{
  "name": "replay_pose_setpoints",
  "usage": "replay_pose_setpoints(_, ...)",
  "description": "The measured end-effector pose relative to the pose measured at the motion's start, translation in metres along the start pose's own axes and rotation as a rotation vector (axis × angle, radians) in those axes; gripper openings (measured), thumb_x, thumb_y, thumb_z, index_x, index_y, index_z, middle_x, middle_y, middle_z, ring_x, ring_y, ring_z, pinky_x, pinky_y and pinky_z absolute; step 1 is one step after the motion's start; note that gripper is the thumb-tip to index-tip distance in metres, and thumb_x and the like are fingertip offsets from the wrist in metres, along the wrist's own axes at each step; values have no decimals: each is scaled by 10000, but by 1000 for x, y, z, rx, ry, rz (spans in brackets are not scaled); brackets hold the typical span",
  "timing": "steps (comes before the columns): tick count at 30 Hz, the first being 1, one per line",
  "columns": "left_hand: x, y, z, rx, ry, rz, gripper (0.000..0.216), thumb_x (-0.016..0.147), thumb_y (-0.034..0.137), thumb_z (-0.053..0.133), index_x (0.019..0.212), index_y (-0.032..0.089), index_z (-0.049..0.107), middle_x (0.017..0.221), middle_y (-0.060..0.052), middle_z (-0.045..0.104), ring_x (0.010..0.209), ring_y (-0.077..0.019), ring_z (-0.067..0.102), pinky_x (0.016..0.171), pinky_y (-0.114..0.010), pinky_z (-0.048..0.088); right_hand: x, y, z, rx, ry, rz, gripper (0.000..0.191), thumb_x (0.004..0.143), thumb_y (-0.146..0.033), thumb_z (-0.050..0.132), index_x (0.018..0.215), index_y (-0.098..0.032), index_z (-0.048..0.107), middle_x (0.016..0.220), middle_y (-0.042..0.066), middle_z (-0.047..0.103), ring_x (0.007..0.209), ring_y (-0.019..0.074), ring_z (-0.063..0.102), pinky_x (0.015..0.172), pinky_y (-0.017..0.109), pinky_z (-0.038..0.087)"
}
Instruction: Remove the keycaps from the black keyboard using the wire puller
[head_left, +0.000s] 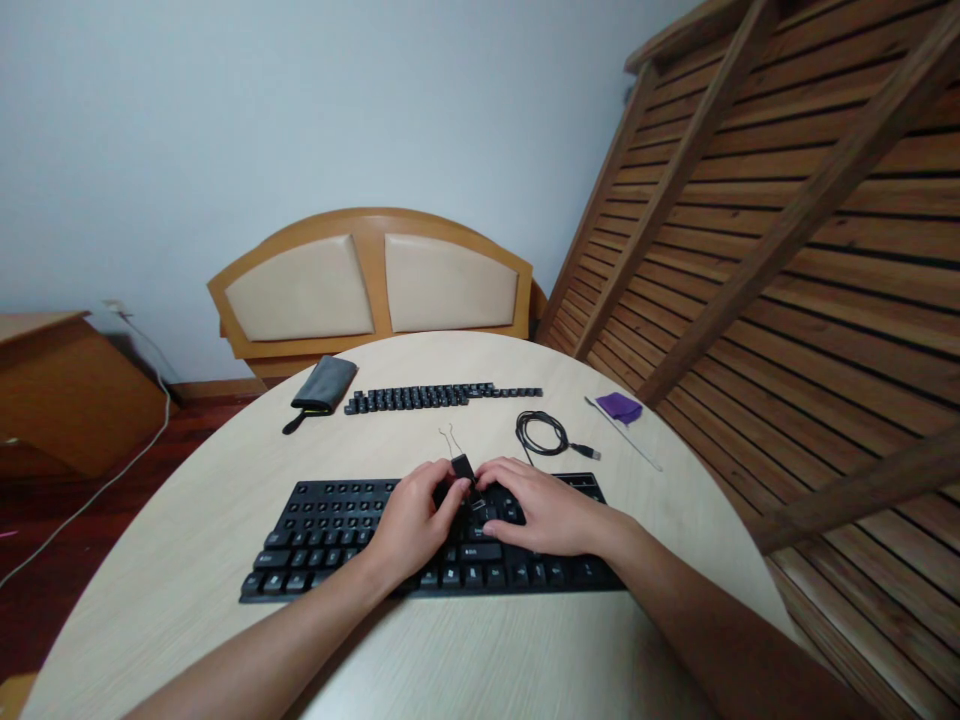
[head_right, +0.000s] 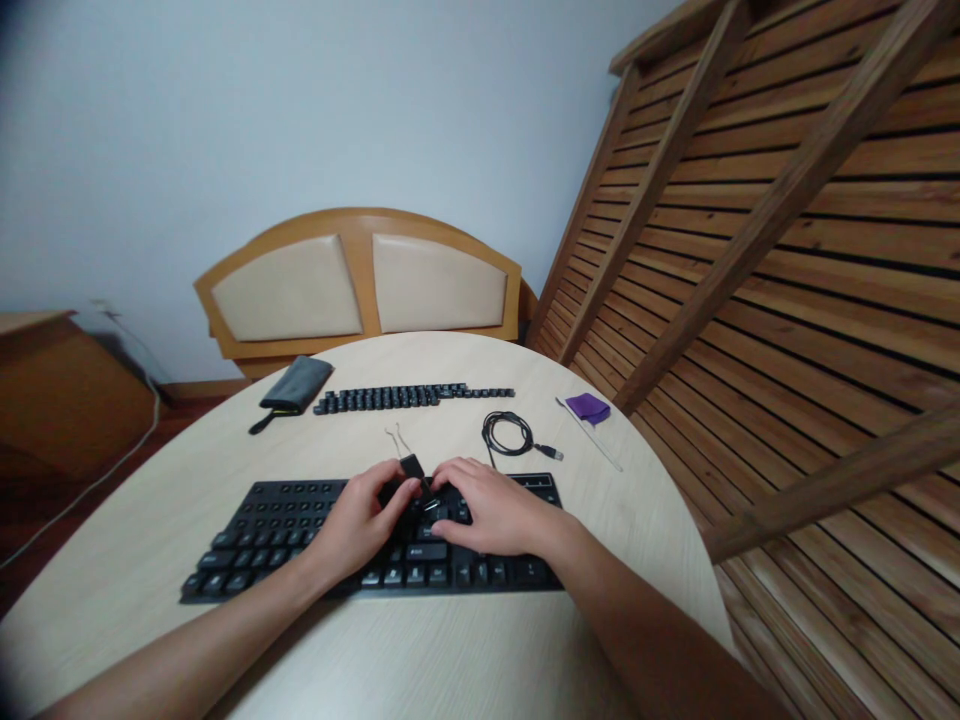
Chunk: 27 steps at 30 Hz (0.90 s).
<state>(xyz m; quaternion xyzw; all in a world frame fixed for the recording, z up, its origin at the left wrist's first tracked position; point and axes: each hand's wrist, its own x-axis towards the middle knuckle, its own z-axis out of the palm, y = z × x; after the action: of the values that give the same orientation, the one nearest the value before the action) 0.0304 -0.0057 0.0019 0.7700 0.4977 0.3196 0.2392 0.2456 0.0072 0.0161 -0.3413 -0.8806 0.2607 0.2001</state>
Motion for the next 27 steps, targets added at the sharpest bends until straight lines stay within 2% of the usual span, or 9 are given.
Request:
replay_pose_setpoints(4, 2, -2, 1, -52, -21, -23, 221, 961, 320, 494, 820, 181, 591, 783, -38, 648, 746, -200, 591, 698, -301, 433, 0, 2, -1, -24, -10, -6, 225, 813, -242, 664, 1004, -224, 547, 1259, 72, 580, 1168, 222, 551, 1030, 369, 425)
replay_pose_setpoints(10, 1, -2, -1, -98, -17, -24, 163, 934, 286, 530, 829, 178, 594, 772, -24, 655, 733, -187, 603, 679, -290, 436, 1, 3, -1, -14, -14, -10, 182, 827, -251, 658, 983, -225, 567, 1269, 76, 577, 1163, 221, 560, 1022, 369, 436)
replay_pose_setpoints(12, 0, -2, -2, -114, -23, -25, 125, 924, 277, 542, 909, 176, 614, 778, -20, 663, 718, -181, 608, 669, -289, 443, 1, 3, -1, -8, -8, -17, 175, 829, -252, 661, 980, -227, 577, 1260, 77, 585, 1162, 224, 562, 1016, 375, 440)
replay_pose_setpoints(15, -1, 0, -3, -149, -33, 1, 211, 915, 273, 555, 1094, 181, 619, 839, -26, 686, 727, -176, 618, 690, -295, 469, 2, 4, 0, -3, 5, -29, 169, 829, -253, 668, 978, -226, 592, 1249, 76, 597, 1183, 225, 552, 1020, 378, 439)
replay_pose_setpoints(20, -1, 5, -6, -192, -63, 17, 154, 901, 298, 585, 941, 168, 658, 762, -22, 679, 718, -174, 621, 659, -277, 472, 2, 6, 0, 2, 12, -73, 159, 833, -262, 676, 982, -227, 633, 1234, 77, 616, 1195, 227, 547, 1028, 389, 437)
replay_pose_setpoints(27, -1, 8, -8, -310, -122, 5, 214, 900, 312, 627, 1063, 186, 688, 730, -2, 701, 702, -167, 629, 655, -265, 464, 3, 5, -1, -11, 8, -84, 135, 844, -263, 679, 970, -218, 657, 1225, 78, 629, 1191, 213, 559, 1026, 364, 445)
